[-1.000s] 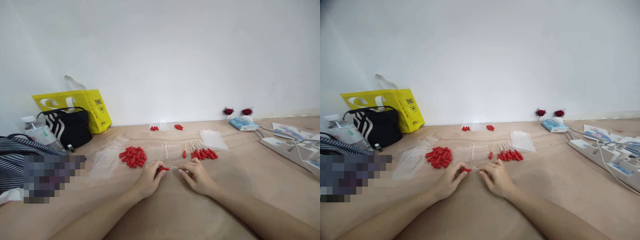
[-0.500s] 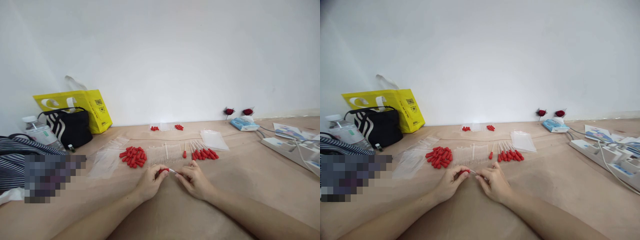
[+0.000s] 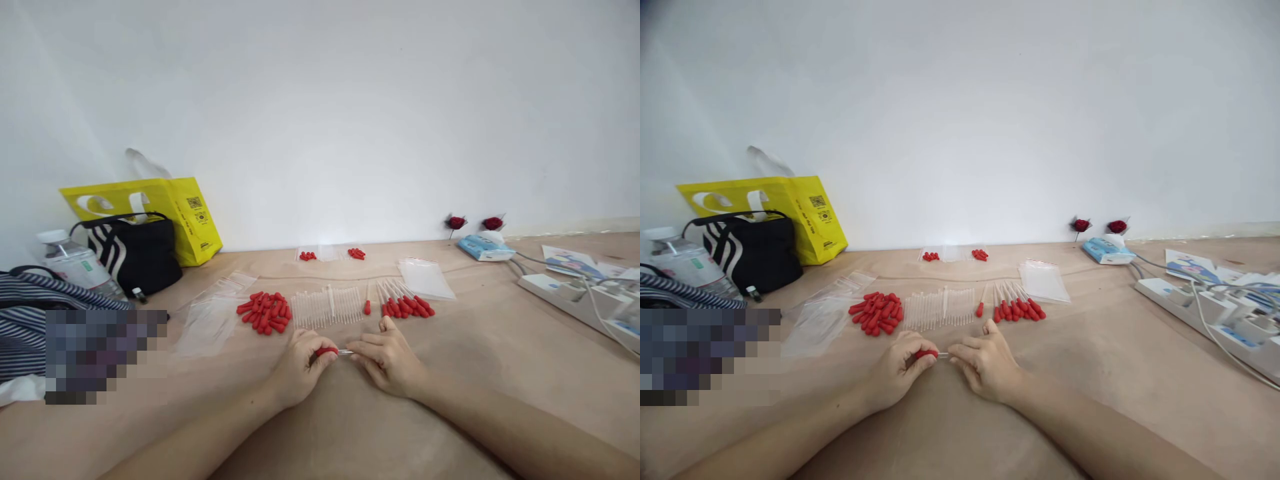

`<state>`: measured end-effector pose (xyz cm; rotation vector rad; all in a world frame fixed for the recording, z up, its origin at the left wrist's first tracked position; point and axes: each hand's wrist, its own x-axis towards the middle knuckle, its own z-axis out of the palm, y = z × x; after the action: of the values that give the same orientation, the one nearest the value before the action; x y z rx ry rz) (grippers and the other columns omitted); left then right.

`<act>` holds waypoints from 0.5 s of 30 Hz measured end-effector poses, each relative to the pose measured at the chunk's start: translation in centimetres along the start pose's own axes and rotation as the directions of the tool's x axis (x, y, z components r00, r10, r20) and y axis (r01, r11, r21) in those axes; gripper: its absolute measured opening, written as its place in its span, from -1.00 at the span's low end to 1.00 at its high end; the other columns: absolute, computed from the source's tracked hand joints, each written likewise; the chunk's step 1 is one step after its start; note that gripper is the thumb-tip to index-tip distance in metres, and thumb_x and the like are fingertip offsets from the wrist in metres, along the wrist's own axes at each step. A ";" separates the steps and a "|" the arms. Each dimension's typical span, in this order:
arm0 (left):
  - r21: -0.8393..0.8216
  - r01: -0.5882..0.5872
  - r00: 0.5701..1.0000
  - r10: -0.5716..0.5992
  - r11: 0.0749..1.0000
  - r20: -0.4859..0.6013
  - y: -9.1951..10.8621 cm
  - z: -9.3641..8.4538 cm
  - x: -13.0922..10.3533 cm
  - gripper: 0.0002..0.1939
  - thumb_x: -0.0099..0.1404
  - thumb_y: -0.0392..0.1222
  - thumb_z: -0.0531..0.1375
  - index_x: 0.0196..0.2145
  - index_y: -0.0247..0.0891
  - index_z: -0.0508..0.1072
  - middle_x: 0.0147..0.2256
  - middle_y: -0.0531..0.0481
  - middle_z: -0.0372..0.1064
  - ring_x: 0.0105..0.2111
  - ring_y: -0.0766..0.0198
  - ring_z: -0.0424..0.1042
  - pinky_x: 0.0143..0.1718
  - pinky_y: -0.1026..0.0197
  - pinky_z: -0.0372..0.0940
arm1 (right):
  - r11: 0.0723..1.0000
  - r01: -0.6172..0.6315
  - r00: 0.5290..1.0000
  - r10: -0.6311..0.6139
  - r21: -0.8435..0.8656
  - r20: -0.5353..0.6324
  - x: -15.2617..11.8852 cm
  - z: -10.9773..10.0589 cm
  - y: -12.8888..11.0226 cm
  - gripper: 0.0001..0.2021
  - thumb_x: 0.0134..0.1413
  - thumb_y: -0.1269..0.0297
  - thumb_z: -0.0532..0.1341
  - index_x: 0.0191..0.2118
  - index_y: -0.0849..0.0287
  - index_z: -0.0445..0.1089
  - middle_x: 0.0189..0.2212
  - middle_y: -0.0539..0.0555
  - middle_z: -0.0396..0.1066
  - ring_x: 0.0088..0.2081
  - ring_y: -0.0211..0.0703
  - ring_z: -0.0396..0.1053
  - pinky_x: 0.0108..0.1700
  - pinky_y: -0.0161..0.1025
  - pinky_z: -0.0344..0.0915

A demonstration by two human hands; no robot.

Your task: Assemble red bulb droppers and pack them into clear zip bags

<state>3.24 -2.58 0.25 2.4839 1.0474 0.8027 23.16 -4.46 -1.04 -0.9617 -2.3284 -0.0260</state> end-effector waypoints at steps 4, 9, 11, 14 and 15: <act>0.045 -0.132 0.991 0.131 0.990 0.021 0.0 0.2 -0.1 -0.78 0.26 -0.22 -0.03 -0.44 -0.26 0.37 -0.52 0.03 0.36 -0.46 0.29 0.29 -0.25 0.16 0.08 | 1.000 -0.004 1.000 0.004 -0.013 -0.003 0.0 0.1 -0.3 -0.80 0.08 0.40 -0.01 -0.30 0.16 0.36 -0.52 0.01 0.42 -0.52 -0.29 0.21 -0.35 -0.20 -0.14; 0.101 -0.165 0.986 0.164 0.981 0.020 0.1 0.3 -0.2 -0.77 0.27 -0.21 -0.05 -0.44 -0.25 0.35 -0.52 0.03 0.35 -0.45 0.29 0.29 -0.23 0.15 0.05 | 1.000 -0.009 1.000 0.009 0.004 0.001 0.3 0.3 -0.6 -0.80 0.07 0.42 -0.02 -0.35 0.17 0.34 -0.53 0.00 0.41 -0.53 -0.30 0.20 -0.34 -0.21 -0.14; 0.122 -0.161 0.987 0.161 0.979 0.016 0.2 0.3 -0.2 -0.76 0.27 -0.20 -0.04 -0.45 -0.25 0.36 -0.53 0.04 0.35 -0.46 0.29 0.29 -0.23 0.14 0.05 | 1.000 -0.006 1.000 0.006 0.008 0.019 0.5 0.4 -0.6 -0.81 0.07 0.42 -0.02 -0.36 0.18 0.33 -0.52 0.00 0.41 -0.53 -0.30 0.20 -0.34 -0.21 -0.13; 0.135 -0.153 0.988 0.154 0.979 0.006 0.2 0.3 -0.3 -0.76 0.26 -0.19 -0.03 -0.45 -0.24 0.37 -0.52 0.04 0.37 -0.45 0.28 0.30 -0.21 0.13 0.03 | 1.000 -0.016 0.999 0.015 0.010 0.052 0.7 0.4 -0.8 -0.79 0.08 0.40 -0.03 -0.38 0.18 0.34 -0.53 0.02 0.42 -0.52 -0.29 0.20 -0.34 -0.21 -0.13; 0.139 -0.152 0.988 0.153 0.979 0.003 0.2 0.3 -0.3 -0.77 0.26 -0.19 -0.03 -0.45 -0.24 0.37 -0.51 0.04 0.38 -0.44 0.28 0.31 -0.20 0.13 0.02 | 1.000 -0.021 0.998 0.021 0.010 0.060 0.7 0.4 -0.8 -0.78 0.09 0.40 -0.04 -0.39 0.18 0.34 -0.53 0.03 0.42 -0.52 -0.29 0.20 -0.33 -0.22 -0.12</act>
<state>3.36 -2.97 0.04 2.7083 0.9542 0.8085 22.03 -4.50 -0.85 -0.9945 -2.3707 0.0238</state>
